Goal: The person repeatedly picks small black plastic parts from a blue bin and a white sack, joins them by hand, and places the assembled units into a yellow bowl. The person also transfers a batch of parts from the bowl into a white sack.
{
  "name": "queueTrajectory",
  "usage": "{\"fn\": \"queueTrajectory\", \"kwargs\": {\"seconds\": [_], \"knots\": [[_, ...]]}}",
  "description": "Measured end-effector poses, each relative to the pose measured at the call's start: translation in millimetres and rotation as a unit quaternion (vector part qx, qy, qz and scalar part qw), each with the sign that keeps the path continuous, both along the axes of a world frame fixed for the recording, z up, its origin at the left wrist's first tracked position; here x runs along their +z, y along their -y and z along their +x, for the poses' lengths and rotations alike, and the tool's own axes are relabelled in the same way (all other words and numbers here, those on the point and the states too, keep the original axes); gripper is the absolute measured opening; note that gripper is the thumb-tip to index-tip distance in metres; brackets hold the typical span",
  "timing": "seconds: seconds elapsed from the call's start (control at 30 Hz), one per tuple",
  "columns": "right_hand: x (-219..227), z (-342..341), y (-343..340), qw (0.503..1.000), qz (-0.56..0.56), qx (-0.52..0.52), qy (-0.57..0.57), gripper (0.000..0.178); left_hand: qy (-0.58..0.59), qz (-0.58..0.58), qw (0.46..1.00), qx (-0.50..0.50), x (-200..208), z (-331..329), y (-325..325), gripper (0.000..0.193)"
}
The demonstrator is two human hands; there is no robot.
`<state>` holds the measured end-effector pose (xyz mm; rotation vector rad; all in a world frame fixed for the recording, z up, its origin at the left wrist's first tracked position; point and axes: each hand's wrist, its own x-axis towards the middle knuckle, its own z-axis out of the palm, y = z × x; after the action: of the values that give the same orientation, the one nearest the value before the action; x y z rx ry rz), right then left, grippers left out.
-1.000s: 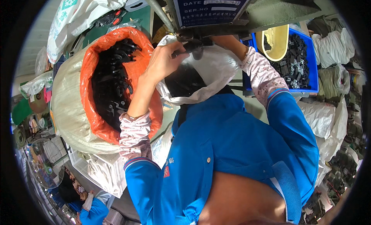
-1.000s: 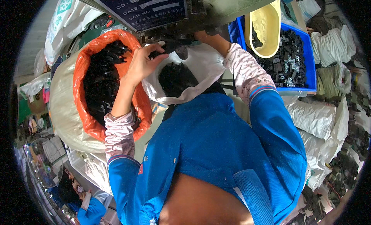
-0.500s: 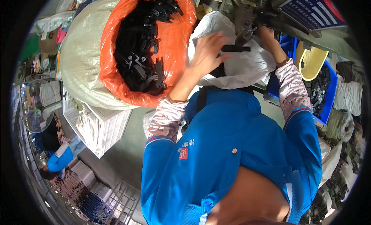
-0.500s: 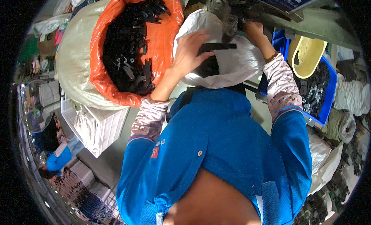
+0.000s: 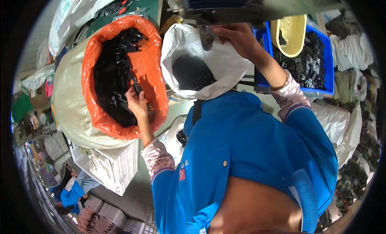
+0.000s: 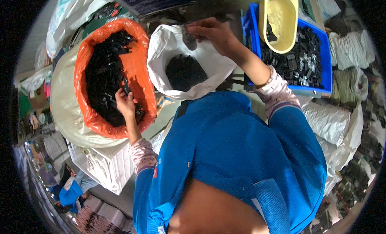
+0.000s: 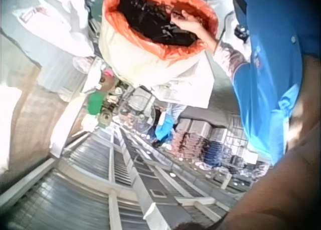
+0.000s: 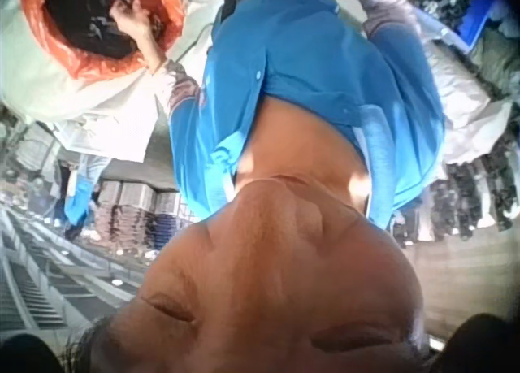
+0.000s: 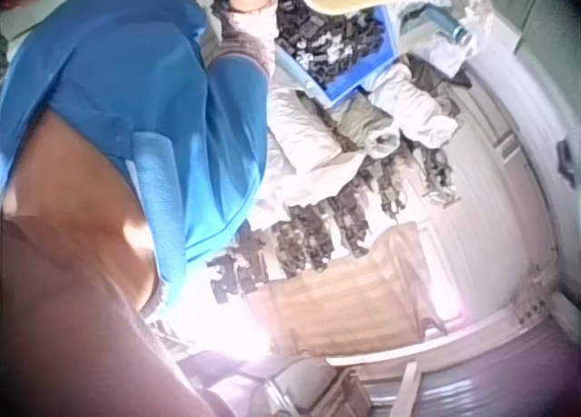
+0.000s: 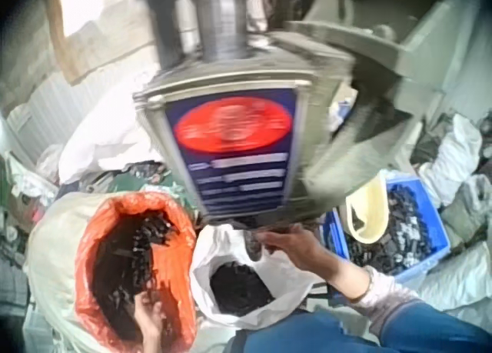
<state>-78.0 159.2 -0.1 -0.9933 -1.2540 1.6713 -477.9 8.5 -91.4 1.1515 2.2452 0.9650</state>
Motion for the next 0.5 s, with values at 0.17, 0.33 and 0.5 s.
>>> {"fn": "queueTrajectory", "kwargs": {"seconds": [0.17, 0.33, 0.5], "knots": [[-5, -18, -11, 0.996, 0.025, -0.067, 0.050, 0.017, 0.357, 0.182, 0.916, 0.010, 41, 19, -12, 0.037], [-35, -40, -17, 0.980, 0.141, -0.120, 0.070, 0.015, 0.668, 0.143, 0.724, -0.090, 59, 76, -19, 0.038], [-41, -24, 18, 0.920, 0.308, -0.133, 0.205, 0.019, 0.732, 0.020, 0.664, -0.151, 53, 164, -40, 0.040]]}}
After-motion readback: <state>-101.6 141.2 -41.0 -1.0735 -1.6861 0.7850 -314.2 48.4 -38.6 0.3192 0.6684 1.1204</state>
